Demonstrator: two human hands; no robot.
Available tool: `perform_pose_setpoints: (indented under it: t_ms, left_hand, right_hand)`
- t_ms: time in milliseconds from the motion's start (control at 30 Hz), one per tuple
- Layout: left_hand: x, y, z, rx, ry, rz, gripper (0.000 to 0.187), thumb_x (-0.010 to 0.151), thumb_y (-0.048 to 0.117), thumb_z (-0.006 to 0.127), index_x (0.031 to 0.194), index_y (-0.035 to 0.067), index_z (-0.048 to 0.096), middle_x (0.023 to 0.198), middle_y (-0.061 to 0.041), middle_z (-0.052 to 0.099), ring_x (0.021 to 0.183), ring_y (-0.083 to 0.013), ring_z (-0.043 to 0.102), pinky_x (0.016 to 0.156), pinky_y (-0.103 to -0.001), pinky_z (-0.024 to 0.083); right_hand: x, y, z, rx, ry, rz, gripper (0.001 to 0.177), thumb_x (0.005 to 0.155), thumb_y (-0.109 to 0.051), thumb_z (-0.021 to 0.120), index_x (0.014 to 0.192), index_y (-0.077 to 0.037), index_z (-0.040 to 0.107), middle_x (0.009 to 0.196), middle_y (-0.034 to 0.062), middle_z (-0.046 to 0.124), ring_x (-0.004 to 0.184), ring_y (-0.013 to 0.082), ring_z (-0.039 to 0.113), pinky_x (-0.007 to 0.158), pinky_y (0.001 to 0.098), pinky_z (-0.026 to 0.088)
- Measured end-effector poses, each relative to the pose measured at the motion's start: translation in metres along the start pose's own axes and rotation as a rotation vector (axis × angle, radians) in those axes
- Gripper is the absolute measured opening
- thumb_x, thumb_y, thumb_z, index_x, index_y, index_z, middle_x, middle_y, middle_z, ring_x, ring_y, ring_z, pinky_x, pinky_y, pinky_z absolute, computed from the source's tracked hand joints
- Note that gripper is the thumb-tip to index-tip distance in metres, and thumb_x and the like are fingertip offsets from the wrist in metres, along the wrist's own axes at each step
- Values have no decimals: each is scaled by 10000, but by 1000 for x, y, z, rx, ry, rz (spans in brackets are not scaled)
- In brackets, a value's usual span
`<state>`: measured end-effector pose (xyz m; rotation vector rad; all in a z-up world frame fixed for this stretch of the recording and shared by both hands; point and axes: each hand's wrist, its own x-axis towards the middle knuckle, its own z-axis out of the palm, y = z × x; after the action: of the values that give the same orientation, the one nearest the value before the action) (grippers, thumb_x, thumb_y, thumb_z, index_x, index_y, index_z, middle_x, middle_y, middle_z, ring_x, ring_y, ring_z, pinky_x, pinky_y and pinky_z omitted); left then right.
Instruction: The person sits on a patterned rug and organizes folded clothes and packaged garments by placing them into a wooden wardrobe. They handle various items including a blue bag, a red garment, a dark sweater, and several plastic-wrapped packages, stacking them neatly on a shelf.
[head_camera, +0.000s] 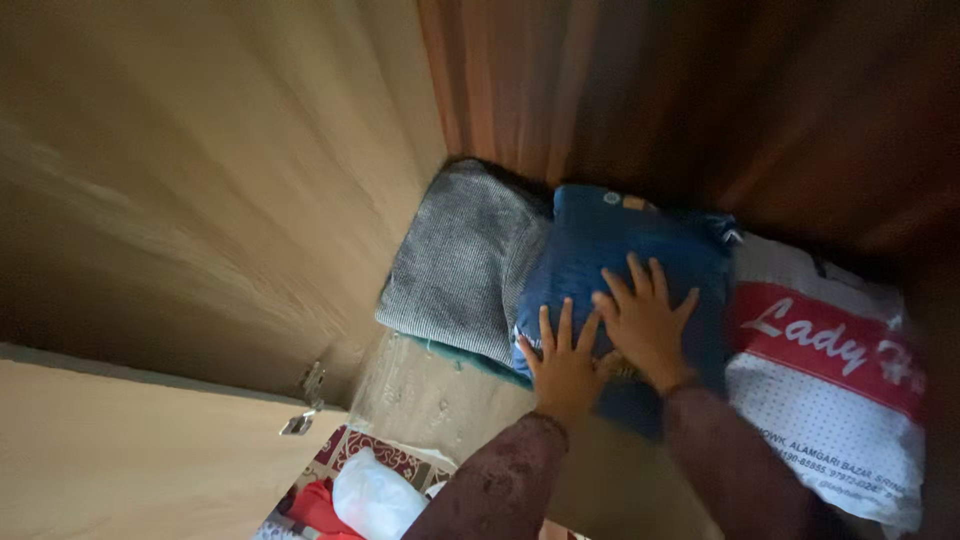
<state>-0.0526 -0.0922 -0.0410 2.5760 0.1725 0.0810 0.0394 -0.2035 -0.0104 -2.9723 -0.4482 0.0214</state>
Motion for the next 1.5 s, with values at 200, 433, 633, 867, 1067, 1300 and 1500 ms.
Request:
perform_pose_setpoints:
  t_ms: [200,433,633,867,1067,1300,1500]
  left_hand:
    - [3,-12,20,-40,-10,6,730,933,663,571,1561,327,409,1699,-79,213,1565,-409,62,1104,-808,30]
    - [7,-18,19,-41,-107,-7,731,958,658,555,1585,325,382,1713,-86,175,1563,-416,25,1102,-804,-2]
    - [10,-10,5,-56,-202,-59,755,926,661,549,1583,345,355,1715,-62,150,1570,-391,-1,1119,-800,-37]
    - [1,3,16,88,-16,-32,790,894,655,608,1562,303,377,1661,-97,249,1530,-381,128,1110,-792,14]
    - [-40,17,46,97,41,173,777,941,548,659,1623,261,422,1708,-89,331,1582,-361,231,1182,-716,95]
    - [-32,7,53,-64,-81,151,656,972,506,617,1575,299,462,1694,-76,349,1566,-361,245,1152,-727,112]
    - [-39,-53,71,-536,251,-609,444,958,418,547,1309,150,600,1341,-103,608,1207,-273,583,980,-487,473]
  right_hand:
    - [78,73,25,212,-30,89,672,982,-620,419,1512,-208,430,1634,134,315,1507,380,246,1078,809,151]
    - [162,166,80,143,-330,225,803,1086,-730,211,1463,-109,552,1519,224,517,1365,462,506,1182,598,370]
    - [188,188,94,156,-262,266,808,1002,-728,319,1521,-120,432,1532,235,403,1382,470,408,1108,588,327]
    - [180,111,50,97,-116,103,722,1004,-686,349,1528,-212,496,1521,146,544,1365,374,548,1152,545,429]
    - [203,6,45,42,-361,-157,731,915,-663,359,1539,-294,454,1617,95,368,1397,384,365,1096,628,270]
    - [255,12,70,93,-657,283,851,1028,-749,235,1515,-104,500,1578,208,414,1433,415,404,1170,569,309]
    - [230,-12,59,-20,-388,102,719,1131,-572,249,1426,-79,683,1467,236,648,1332,446,607,1168,605,410]
